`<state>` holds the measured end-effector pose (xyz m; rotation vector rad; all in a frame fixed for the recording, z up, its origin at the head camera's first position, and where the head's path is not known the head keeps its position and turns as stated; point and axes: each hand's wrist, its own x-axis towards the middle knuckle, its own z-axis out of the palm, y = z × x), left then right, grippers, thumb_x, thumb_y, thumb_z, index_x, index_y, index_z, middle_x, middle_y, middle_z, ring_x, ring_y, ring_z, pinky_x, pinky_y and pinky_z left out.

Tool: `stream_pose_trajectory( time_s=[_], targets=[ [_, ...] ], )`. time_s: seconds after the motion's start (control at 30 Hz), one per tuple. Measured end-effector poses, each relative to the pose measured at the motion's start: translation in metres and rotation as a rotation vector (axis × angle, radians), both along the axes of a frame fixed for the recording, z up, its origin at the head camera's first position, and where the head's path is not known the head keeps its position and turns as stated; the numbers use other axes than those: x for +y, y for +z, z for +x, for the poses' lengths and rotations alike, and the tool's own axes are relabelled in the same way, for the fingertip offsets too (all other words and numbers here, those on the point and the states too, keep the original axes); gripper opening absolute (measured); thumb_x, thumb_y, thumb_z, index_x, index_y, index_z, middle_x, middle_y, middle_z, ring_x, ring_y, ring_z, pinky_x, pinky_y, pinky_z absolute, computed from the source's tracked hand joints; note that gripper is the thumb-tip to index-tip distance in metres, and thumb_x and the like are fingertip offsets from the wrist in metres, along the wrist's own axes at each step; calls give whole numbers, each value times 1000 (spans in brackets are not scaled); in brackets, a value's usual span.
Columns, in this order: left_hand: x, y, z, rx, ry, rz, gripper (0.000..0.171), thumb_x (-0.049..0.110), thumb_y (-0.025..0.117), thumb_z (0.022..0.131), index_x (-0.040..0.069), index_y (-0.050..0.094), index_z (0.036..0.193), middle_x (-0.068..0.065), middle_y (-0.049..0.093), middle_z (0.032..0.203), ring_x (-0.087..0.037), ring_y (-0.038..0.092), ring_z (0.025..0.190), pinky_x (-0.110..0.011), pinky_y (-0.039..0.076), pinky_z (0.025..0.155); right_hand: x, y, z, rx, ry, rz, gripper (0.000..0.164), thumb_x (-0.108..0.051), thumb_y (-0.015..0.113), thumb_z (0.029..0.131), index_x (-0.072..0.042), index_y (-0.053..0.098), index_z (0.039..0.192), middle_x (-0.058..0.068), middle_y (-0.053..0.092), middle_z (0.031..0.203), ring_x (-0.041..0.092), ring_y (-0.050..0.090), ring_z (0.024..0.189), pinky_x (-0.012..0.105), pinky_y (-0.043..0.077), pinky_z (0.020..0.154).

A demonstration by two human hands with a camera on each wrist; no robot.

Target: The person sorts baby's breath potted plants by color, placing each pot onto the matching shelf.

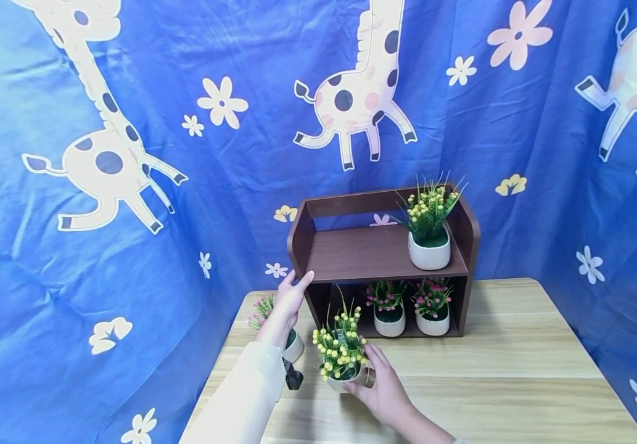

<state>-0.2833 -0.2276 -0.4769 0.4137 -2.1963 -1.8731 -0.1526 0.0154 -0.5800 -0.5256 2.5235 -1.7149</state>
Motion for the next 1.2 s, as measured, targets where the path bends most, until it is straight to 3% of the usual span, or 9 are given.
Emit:
stream_pose_trajectory(
  time_s=[0.2, 0.33, 0.47, 0.7, 0.83, 0.93, 1.2],
  targets=[
    [-1, 1, 1, -8, -5, -9, 64, 41, 71, 92, 15, 51, 147, -18, 40, 154, -35, 46, 140, -51, 36, 120, 2, 11, -4, 25, 13, -1, 103, -47, 83, 76, 4, 35, 152, 27, 29, 161, 51, 38, 143, 59, 35, 115],
    [-1, 1, 1, -5, -2, -17, 64, 42, 71, 92, 15, 51, 147, -18, 41, 153, -35, 46, 140, -51, 36, 120, 2, 20, -8, -3, 28, -78, 103, -39, 86, 75, 4, 34, 152, 26, 26, 163, 49, 50, 133, 47, 51, 105],
    [-1, 1, 1, -1, 2, -19, 64, 42, 72, 92, 15, 52, 146, -19, 42, 151, -35, 47, 139, -50, 38, 119, 4, 32, -13, -13, 47, -130, 100, -31, 87, 76, 5, 33, 152, 26, 25, 162, 48, 58, 124, 37, 59, 94],
    [-1, 2, 2, 15, 2, -13, 60, 39, 71, 93, 15, 54, 145, -19, 42, 151, -34, 46, 139, -50, 38, 118, 8, 53, -23, 61, 29, -80, 100, -39, 84, 79, 6, 32, 152, 26, 30, 161, 48, 54, 130, 53, 48, 107],
    [1, 3, 3, 28, 4, -8, 58, 36, 71, 93, 13, 54, 144, -20, 43, 149, -34, 43, 141, -50, 36, 119, 12, 64, -29, 19, 32, -108, 102, -37, 83, 81, 5, 27, 155, 25, 24, 164, 46, 56, 129, 49, 51, 104],
    [3, 4, 4, 31, 10, -11, 58, 35, 71, 93, 11, 54, 144, -21, 43, 148, -35, 42, 140, -51, 37, 119, 15, 73, -32, 18, 2, -65, 104, -40, 82, 82, 4, 24, 156, 25, 20, 165, 48, 48, 136, 52, 47, 108],
    [4, 4, 4, 13, 15, -14, 60, 35, 71, 93, 11, 53, 145, -19, 44, 149, -35, 41, 141, -52, 36, 119, 20, 96, -44, 81, -20, -38, 100, -38, 82, 83, 4, 26, 156, 22, 24, 165, 44, 55, 131, 45, 53, 103]
  ],
)
